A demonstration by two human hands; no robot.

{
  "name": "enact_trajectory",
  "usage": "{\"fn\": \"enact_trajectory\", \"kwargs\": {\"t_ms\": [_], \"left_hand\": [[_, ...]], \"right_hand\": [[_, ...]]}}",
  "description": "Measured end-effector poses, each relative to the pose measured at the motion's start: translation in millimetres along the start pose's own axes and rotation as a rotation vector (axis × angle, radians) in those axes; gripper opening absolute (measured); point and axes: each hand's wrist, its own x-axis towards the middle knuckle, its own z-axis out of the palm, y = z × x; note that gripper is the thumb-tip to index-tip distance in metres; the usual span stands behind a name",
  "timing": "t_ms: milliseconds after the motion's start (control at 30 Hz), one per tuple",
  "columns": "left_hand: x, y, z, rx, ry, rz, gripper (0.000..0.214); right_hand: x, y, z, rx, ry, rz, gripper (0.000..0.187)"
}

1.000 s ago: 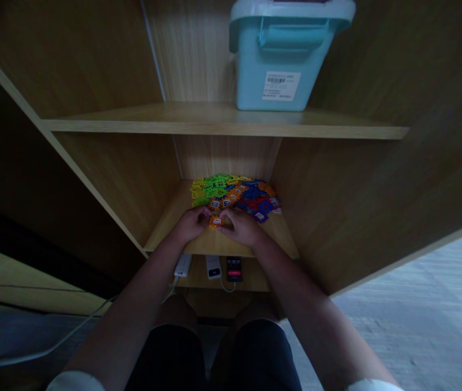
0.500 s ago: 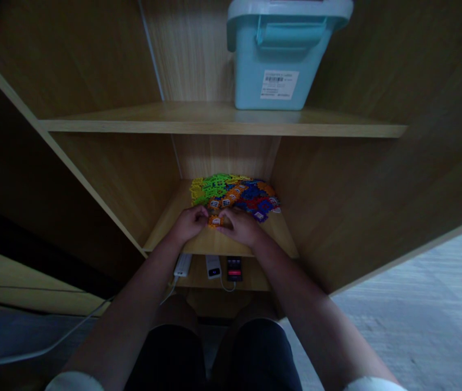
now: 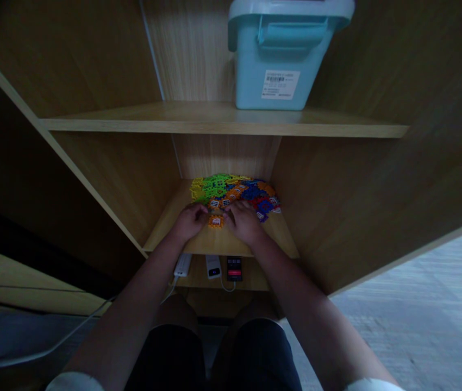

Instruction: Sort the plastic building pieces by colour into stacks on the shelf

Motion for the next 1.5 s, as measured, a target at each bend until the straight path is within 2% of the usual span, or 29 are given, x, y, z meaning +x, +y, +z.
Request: {"fn": "enact_trajectory", "kwargs": {"t_ms": [100,367,733,967,1233,1500], "left_hand": [[0.8,-1.8,2.0,0.041,0.020,0.040,0.021],[-0.1,-3.5,3.3,0.068,-0.006,0.057,0.021],[0.1,-5.7,4.2,0.082,-0.010,0.068,0.023],[0.1,-7.3,5.6,0.053,0.010,0.073,0.020],[-0.1,-2.6,3.1,0.051,-0.014,0.069,0.019],[-0.4,-3.6,3.4,0.061,-0.017,0.054,0.017]], "right_hand": [[-0.4,2.1,4.2,-0.070,0.008,0.010,0.031],[-0.8,11.1,15.6,-0.117,-0.066,0.016,0.038],[1.1,12.2,15.9,-0.133,-0.081,0.017,0.045],[1.4,10.9,14.2,-0.143,-0.054,0.021,0.044],[-0.8,7.0,11.6,-0.168,-0.023,0.121,0.050],[-5.0,12.2,19.2,-0.199,0.085,0.163,0.040]]}}
